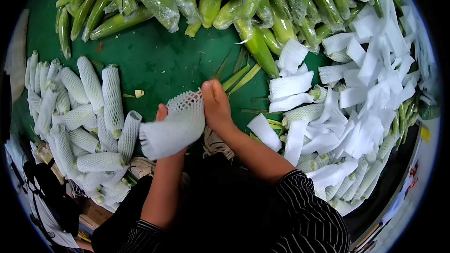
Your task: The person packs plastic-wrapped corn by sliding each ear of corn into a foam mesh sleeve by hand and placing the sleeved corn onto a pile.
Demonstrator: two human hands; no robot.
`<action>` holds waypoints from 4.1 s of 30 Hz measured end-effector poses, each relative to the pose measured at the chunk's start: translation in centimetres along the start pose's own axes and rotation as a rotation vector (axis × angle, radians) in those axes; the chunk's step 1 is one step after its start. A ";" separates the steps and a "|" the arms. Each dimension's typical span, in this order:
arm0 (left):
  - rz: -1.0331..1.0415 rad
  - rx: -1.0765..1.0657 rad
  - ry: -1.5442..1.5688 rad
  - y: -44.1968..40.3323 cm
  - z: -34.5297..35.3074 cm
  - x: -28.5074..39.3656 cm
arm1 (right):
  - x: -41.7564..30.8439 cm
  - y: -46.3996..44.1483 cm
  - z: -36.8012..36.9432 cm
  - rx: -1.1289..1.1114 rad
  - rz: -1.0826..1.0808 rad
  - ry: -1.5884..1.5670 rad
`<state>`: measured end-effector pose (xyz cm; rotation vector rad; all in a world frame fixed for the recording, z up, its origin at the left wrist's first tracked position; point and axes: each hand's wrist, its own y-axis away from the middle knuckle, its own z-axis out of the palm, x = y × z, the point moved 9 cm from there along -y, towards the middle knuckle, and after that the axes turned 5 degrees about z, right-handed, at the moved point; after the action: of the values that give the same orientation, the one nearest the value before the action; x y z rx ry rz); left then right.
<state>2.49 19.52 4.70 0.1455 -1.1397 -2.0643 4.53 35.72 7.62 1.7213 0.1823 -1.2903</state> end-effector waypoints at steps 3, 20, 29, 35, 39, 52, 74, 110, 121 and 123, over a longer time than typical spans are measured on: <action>0.350 0.103 -0.321 -1.3 0.4 2.1 | 1.8 -0.4 -0.7 0.020 -0.072 -0.046; 0.774 0.086 -0.795 -1.7 -3.8 8.6 | -1.0 1.5 11.7 -0.477 0.016 0.303; 0.513 -0.453 0.395 -2.7 -10.7 2.4 | -0.3 6.1 19.6 -1.055 -0.261 0.934; 0.813 0.175 -1.401 -0.7 -1.3 14.7 | -4.2 -0.3 3.8 -0.258 -0.326 0.529; 0.942 0.023 -1.557 -2.2 3.3 16.6 | -5.8 2.1 -8.9 0.190 -0.687 0.896; 2.124 -1.046 -2.048 -0.8 30.0 6.6 | -6.2 3.7 -18.4 0.233 -0.494 1.106; 0.803 -0.361 -1.295 0.0 18.9 8.4 | -13.3 3.0 2.8 -0.379 -0.539 0.368; 0.179 -0.328 0.251 2.5 5.1 6.6 | -4.3 -0.6 9.8 -0.466 0.171 -0.289; 0.347 -0.127 -0.074 2.0 4.4 5.7 | -5.2 -0.5 7.4 -0.479 0.154 -0.153; 0.306 -0.108 -0.034 1.5 4.8 4.1 | -5.4 -1.2 5.5 -0.430 0.129 -0.141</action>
<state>-1.65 19.57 9.77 -0.1107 -0.9995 -1.8546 -2.17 34.44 11.29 1.2534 0.2426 -1.1728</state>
